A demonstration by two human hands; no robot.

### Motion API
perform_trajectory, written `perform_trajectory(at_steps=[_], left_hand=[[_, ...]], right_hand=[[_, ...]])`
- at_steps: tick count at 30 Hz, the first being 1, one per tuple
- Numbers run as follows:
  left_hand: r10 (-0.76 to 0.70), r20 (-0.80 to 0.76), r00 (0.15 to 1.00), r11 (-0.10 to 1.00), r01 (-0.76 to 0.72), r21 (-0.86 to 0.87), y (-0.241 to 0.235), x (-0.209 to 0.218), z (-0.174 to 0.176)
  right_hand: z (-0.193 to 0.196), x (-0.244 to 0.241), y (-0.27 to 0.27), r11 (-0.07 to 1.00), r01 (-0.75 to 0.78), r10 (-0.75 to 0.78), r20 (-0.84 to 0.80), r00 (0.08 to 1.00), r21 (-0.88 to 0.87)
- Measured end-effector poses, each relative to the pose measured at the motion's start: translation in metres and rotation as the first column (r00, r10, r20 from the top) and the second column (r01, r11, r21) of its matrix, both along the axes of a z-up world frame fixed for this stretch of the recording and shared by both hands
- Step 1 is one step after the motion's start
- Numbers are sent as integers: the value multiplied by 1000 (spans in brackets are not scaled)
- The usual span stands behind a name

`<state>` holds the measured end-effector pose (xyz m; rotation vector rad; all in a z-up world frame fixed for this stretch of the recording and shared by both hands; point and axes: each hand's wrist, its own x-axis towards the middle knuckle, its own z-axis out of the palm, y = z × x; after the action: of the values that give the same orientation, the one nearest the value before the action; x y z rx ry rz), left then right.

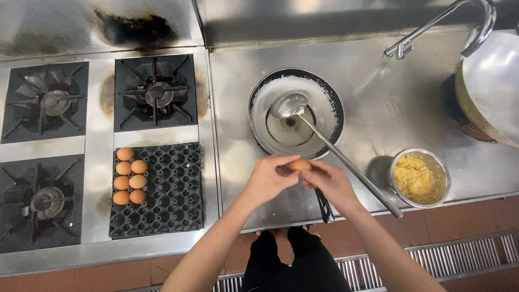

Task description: The person mixes rice and egg yolks in a metal bowl using a gloved hand. They then crack two eggs into a frying pan and scramble them with a ladle over a gas burner.

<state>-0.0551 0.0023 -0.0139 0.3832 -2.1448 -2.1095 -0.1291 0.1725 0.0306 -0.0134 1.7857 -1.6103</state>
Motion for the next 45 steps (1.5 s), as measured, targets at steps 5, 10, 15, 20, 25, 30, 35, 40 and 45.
perform_trajectory(at_steps=[5,10,15,20,25,30,35,40,45], left_hand=[[52,-30,998,943,-59,-327,-16,-71,-9],[6,19,1000,799,7,-602,-22,-103,-7],[9,76,997,713,47,-700,-22,-116,-12],[31,54,998,715,15,-699,-23,-125,-40],[29,3,1000,736,-20,-677,-26,-132,-70],[39,36,999,714,-2,-700,-33,-138,-90],[41,0,999,670,-28,-742,-35,-146,-106],[-2,23,1000,697,18,-717,-48,-153,-129],[-114,38,993,654,103,-749,-59,-154,-108]], right_hand=[[-7,-74,-23,971,-180,217,-261,941,158],[-32,-116,-36,971,-207,235,-290,928,123],[-57,-136,-45,978,-177,199,-242,949,109],[-64,-143,-49,965,-201,231,-191,954,167],[-89,-158,-57,930,-231,284,-160,945,286],[-53,-143,-67,917,-212,265,-119,957,337],[-49,-144,-78,897,-188,256,-125,959,400],[-94,-163,-71,857,-209,333,-196,922,470],[-78,-156,-67,717,-262,577,-339,743,646]])
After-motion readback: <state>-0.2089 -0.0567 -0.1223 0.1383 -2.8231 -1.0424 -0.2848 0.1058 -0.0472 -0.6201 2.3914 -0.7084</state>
